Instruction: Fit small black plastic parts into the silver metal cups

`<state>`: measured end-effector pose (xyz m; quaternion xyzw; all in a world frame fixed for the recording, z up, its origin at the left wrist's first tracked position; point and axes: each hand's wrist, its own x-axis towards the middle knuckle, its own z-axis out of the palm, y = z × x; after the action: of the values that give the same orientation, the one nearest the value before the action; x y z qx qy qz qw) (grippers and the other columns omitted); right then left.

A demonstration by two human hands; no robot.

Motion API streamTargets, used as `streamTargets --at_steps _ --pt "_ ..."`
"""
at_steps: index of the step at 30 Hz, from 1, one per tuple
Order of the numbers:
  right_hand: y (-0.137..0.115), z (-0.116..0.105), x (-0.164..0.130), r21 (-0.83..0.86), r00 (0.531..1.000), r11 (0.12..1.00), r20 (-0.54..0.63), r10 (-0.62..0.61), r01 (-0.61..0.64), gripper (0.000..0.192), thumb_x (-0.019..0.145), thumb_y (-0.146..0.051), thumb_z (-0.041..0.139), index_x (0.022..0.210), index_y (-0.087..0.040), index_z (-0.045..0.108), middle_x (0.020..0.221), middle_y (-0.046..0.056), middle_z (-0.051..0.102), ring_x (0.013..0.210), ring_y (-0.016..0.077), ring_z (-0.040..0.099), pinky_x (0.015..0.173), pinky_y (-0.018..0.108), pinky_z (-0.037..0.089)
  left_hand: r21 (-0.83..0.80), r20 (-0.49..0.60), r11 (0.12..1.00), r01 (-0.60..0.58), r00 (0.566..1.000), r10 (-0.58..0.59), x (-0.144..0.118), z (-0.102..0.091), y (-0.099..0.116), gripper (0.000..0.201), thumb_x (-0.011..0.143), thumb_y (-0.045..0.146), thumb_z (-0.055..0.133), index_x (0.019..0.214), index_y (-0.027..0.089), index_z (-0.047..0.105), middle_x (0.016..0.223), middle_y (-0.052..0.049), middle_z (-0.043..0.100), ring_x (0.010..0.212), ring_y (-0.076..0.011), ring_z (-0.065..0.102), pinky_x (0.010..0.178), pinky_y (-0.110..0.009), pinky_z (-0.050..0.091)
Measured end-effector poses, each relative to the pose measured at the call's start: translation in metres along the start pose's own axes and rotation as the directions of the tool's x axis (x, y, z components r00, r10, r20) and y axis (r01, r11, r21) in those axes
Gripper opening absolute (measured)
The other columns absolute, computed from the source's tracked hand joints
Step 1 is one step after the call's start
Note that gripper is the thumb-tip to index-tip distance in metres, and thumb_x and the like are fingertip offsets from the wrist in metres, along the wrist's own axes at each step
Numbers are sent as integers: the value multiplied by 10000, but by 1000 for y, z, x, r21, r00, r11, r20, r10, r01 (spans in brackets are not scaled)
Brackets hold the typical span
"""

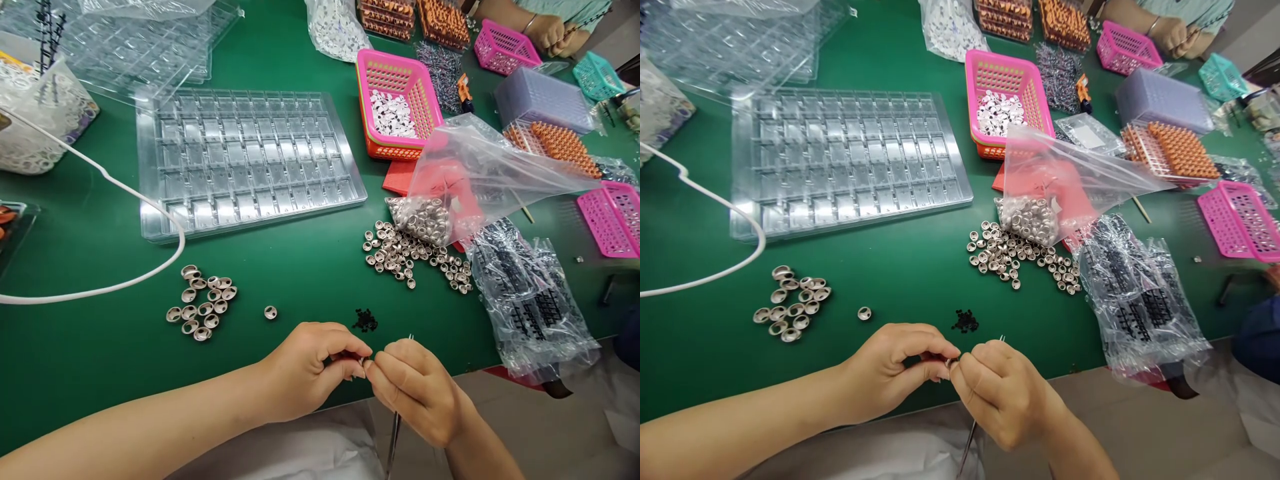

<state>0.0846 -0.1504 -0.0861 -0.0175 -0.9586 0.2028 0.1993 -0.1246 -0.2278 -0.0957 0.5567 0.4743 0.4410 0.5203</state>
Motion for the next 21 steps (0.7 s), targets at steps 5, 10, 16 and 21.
streamTargets --at_steps 5,10,16,21 --pt "1 -2 1 16 1000 1000 19 -11 11 252 888 -30 487 1110 -11 603 904 147 633 757 225 576 572 366 451 -7 10 1000 4 1000 -4 0 1 -2 157 854 107 584 942 159 704 750 -32 707 657 -111 665 643 -183 525" --pt "0 -7 8 9 999 1000 49 -10 9 269 913 -40 408 1080 -17 617 849 137 630 729 221 550 542 359 436 -4 16 1000 16 1000 -16 1 1 -1 162 853 106 584 953 147 706 758 -41 711 663 -112 667 642 -178 524" --pt "1 -9 16 11 997 999 73 -37 36 273 912 -36 386 1038 -5 626 813 140 625 696 215 526 539 359 433 -9 3 1000 22 1000 -22 0 1 0 183 833 79 579 944 137 712 745 -42 706 652 -114 664 639 -182 526" --pt "3 -6 16 26 999 999 26 -28 27 241 908 -33 413 1033 -9 618 807 134 626 719 218 543 541 352 435 -67 4 994 86 996 -85 1 0 -1 168 826 105 589 924 140 720 748 -43 705 646 -123 672 625 -197 535"
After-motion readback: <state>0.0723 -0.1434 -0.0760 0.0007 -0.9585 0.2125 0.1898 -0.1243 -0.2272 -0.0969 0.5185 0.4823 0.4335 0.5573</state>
